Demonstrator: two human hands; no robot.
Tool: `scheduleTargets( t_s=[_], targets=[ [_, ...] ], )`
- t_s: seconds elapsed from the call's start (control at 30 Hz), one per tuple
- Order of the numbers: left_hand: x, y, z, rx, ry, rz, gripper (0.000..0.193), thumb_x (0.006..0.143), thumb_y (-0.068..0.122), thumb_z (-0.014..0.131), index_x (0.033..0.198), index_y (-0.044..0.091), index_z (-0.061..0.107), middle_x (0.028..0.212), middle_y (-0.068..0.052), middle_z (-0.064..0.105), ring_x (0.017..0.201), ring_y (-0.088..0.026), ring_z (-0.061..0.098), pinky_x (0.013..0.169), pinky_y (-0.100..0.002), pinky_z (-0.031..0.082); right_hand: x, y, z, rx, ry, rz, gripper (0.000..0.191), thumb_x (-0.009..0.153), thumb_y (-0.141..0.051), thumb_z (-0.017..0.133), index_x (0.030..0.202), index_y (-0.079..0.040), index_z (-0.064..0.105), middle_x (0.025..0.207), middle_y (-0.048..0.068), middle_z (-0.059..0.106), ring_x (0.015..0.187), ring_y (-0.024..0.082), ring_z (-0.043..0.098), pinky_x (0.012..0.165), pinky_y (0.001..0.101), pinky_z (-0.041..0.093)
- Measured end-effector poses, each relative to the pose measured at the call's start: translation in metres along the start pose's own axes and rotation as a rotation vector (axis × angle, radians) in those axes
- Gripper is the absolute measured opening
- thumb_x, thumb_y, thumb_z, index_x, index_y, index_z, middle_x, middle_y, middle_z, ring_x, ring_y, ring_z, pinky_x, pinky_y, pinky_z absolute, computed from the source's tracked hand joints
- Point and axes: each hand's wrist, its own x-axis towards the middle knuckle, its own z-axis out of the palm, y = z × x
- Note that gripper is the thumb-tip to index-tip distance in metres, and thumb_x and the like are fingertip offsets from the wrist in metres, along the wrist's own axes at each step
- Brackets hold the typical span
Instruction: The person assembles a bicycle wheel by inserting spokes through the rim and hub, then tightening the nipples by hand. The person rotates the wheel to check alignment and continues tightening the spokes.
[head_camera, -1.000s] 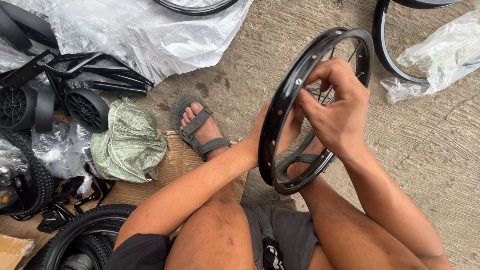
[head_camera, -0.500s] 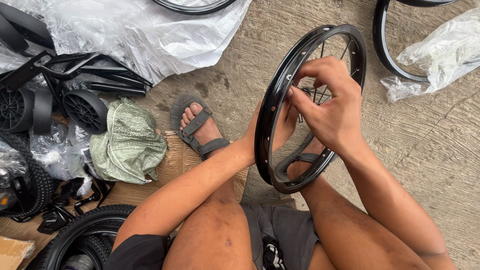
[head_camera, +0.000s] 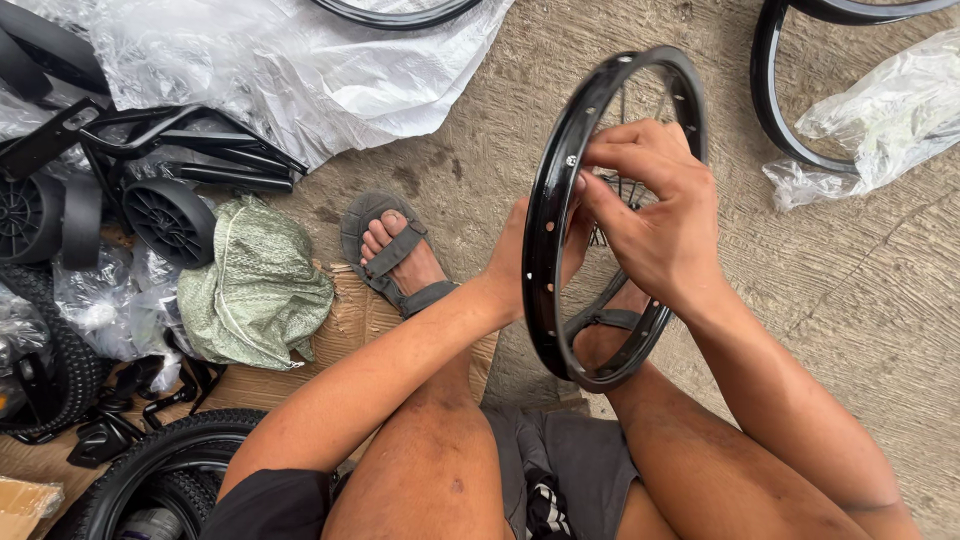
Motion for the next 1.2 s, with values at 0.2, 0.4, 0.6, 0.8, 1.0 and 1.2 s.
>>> scheduleTargets(
  t_s=[0.2, 0.4, 0.6, 0.8, 1.0, 1.2],
  targets=[
    [0.002, 0.004, -0.013, -0.204, -0.020, 0.097, 0.015, 0.090, 0.004, 0.063, 0.104, -0.002, 0.063, 0.083, -0.014, 0.067, 0.076, -0.028, 0.070, 0.068, -0.038, 0.055, 0.006, 0.004, 0.016, 0.147, 0.093, 0.093, 0.019, 0.096, -0.002, 0.082, 0.093, -0.005, 0.063, 0.095, 0.003, 0.063, 0.094, 0.012, 0.062, 0.087, 0.0283, 0.052],
    [0.005, 0.001, -0.014, -0.208, -0.108, -0.344, 0.050, 0.106, 0.009, 0.054, 0.155, 0.003, 0.044, 0.092, -0.015, 0.071, 0.086, -0.022, 0.070, 0.081, -0.036, 0.057, 0.008, 0.028, 0.008, 0.251, -0.034, 0.166, 0.028, 0.089, -0.006, 0.084, 0.107, -0.004, 0.062, 0.111, 0.007, 0.061, 0.098, 0.015, 0.058, 0.086, 0.0287, 0.052],
    [-0.007, -0.033, -0.022, -0.556, 0.010, -0.330, 0.026, 0.108, 0.010, 0.050, 0.129, 0.000, 0.061, 0.140, -0.011, 0.057, 0.113, -0.018, 0.070, 0.098, -0.032, 0.059, -0.010, 0.073, -0.010, 0.041, -0.071, 0.300, 0.022, 0.097, -0.006, 0.077, 0.115, 0.001, 0.066, 0.114, 0.012, 0.067, 0.101, 0.018, 0.067, 0.093, 0.0318, 0.053],
    [-0.015, -0.068, -0.038, -0.754, 0.040, -0.469, 0.028, 0.108, 0.014, 0.055, 0.131, 0.000, 0.064, 0.122, -0.015, 0.073, 0.113, -0.021, 0.072, 0.096, -0.034, 0.062, -0.033, 0.095, -0.010, -0.012, -0.190, 0.338, 0.016, 0.098, -0.008, 0.072, 0.112, -0.002, 0.069, 0.104, 0.012, 0.070, 0.098, 0.022, 0.070, 0.088, 0.0350, 0.055],
    [-0.015, -0.096, -0.053, -0.961, 0.037, -0.578, 0.029, 0.108, 0.015, 0.057, 0.131, -0.001, 0.064, 0.126, -0.015, 0.072, 0.116, -0.024, 0.071, 0.098, -0.035, 0.061, -0.053, 0.077, 0.017, -0.184, -0.279, 0.320, 0.025, 0.088, -0.013, 0.078, 0.108, -0.002, 0.068, 0.097, 0.015, 0.067, 0.087, 0.030, 0.068, 0.074, 0.0421, 0.055],
    [-0.031, -0.135, -0.063, -1.173, 0.099, -0.753, 0.033, 0.108, 0.019, 0.054, 0.135, 0.001, 0.061, 0.128, -0.016, 0.069, 0.120, -0.027, 0.069, 0.100, -0.036, 0.058, -0.058, 0.063, 0.033, -0.322, -0.171, 0.029, 0.025, 0.094, -0.013, 0.076, 0.117, -0.005, 0.067, 0.111, 0.011, 0.067, 0.101, 0.032, 0.066, 0.095, 0.0449, 0.053]
  ],
)
